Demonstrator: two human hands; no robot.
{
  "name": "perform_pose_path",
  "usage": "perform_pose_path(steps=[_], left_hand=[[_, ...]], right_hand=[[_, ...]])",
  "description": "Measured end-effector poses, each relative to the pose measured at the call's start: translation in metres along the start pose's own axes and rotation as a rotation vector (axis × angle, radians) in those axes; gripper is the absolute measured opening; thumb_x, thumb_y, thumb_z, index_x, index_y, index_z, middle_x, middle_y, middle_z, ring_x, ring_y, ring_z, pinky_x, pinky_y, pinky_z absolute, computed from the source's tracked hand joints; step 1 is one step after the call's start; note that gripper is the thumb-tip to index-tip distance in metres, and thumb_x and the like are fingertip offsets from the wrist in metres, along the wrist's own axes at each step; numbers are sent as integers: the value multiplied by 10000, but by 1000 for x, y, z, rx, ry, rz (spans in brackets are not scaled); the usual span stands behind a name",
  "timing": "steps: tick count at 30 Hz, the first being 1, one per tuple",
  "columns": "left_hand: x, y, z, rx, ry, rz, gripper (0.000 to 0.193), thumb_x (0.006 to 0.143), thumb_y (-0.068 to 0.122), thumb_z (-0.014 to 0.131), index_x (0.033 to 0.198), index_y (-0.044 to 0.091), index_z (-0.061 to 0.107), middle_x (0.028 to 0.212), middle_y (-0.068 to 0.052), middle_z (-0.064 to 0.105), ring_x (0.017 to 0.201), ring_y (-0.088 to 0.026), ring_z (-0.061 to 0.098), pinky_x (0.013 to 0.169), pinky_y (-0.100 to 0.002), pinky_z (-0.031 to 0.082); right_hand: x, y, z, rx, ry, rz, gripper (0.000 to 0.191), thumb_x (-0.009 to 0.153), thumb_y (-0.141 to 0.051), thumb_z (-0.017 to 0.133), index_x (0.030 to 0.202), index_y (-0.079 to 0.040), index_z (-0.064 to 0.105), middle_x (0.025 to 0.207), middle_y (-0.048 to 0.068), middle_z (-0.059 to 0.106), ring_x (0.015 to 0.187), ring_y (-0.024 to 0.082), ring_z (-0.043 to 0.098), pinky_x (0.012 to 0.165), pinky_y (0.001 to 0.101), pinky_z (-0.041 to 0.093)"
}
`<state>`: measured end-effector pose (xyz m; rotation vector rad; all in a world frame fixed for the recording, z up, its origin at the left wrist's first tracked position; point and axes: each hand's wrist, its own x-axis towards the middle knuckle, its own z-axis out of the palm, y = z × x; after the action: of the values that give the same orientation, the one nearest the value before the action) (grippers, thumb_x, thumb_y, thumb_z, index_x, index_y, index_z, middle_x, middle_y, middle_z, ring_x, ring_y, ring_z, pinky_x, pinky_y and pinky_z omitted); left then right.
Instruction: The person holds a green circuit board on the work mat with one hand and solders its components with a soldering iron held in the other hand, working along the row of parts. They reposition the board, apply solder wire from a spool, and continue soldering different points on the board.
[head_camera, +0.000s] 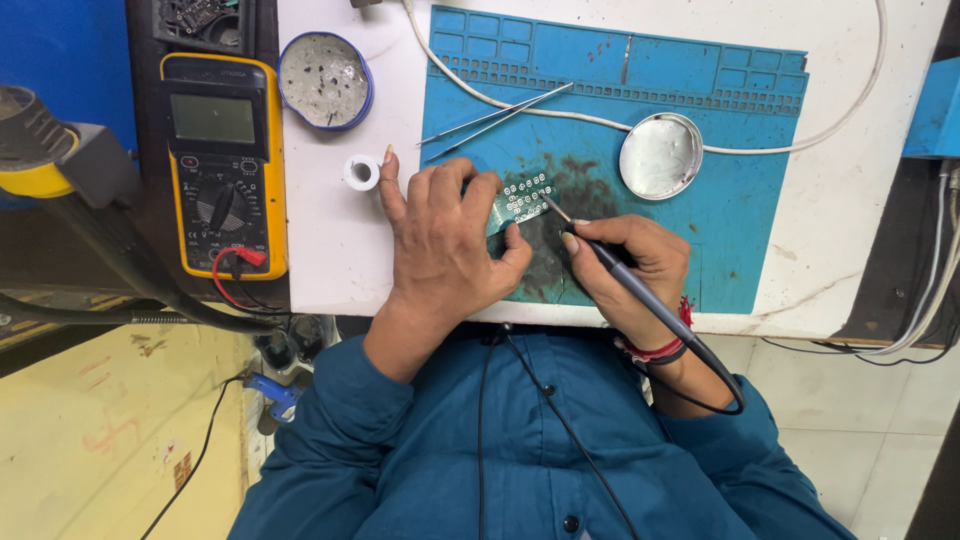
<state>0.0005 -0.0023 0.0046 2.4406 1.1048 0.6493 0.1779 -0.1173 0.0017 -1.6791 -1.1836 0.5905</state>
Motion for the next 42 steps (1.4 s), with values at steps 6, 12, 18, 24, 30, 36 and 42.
perform_pose_path(steps=[6, 12, 18, 24, 30, 36, 42], left_hand=[[-1, 0, 0, 5, 8, 3, 429, 779, 308, 759, 1118, 56, 681, 1152, -125, 565, 1137, -317, 538, 1228, -644, 130], [0, -1, 1, 4, 12, 5, 436, 778, 309, 760, 1123, 56, 680, 1156, -128, 564, 1138, -317, 538, 1226, -642, 133], [-1, 0, 1, 7, 11, 4, 430, 780, 307, 759, 1122, 59, 680, 1156, -127, 565, 1138, -317, 537, 1227, -641, 133], [-1, 0, 1, 8, 7, 7, 432, 781, 309, 756, 1120, 52, 681, 1149, -128, 564, 1133, -314, 537, 1229, -642, 127], [-1, -1, 2, 8, 11, 7, 429, 788, 315, 756, 1120, 53, 684, 1149, -127, 564, 1131, -313, 536, 1231, -641, 124], [-1, -1, 2, 14, 7, 7, 430, 783, 316, 756, 1115, 54, 682, 1148, -129, 560, 1124, -313, 533, 1229, -642, 126], [-1, -1, 2, 11, 11, 9, 431, 786, 317, 758, 1119, 55, 679, 1148, -126, 557, 1128, -312, 532, 1227, -646, 130]], right_hand=[[0, 1, 0, 11, -12, -28, 152, 911, -14, 819, 1046, -3, 750, 894, 75, 731, 777, 85, 658, 677, 227, 487], [1, 0, 2, 0, 3, 12, 158, 908, -12, 822, 1048, -3, 751, 885, 70, 734, 760, 82, 655, 666, 223, 487], [0, 1, 1, 1, -6, -15, 145, 916, -13, 816, 1044, -10, 748, 900, 70, 740, 778, 84, 672, 680, 224, 499], [-1, 2, 1, -11, 5, 4, 163, 911, -16, 825, 1056, -6, 751, 885, 67, 734, 760, 81, 654, 670, 224, 489], [-1, 2, 1, 6, 6, 12, 132, 918, -18, 819, 1029, -9, 749, 869, 65, 728, 742, 77, 638, 655, 224, 468], [0, 1, 1, 0, 0, 4, 145, 921, -19, 818, 1046, -2, 744, 892, 65, 731, 773, 71, 651, 672, 223, 483], [0, 1, 1, -10, 1, 29, 133, 907, -16, 820, 1021, -6, 752, 848, 68, 726, 732, 91, 649, 643, 233, 473]])
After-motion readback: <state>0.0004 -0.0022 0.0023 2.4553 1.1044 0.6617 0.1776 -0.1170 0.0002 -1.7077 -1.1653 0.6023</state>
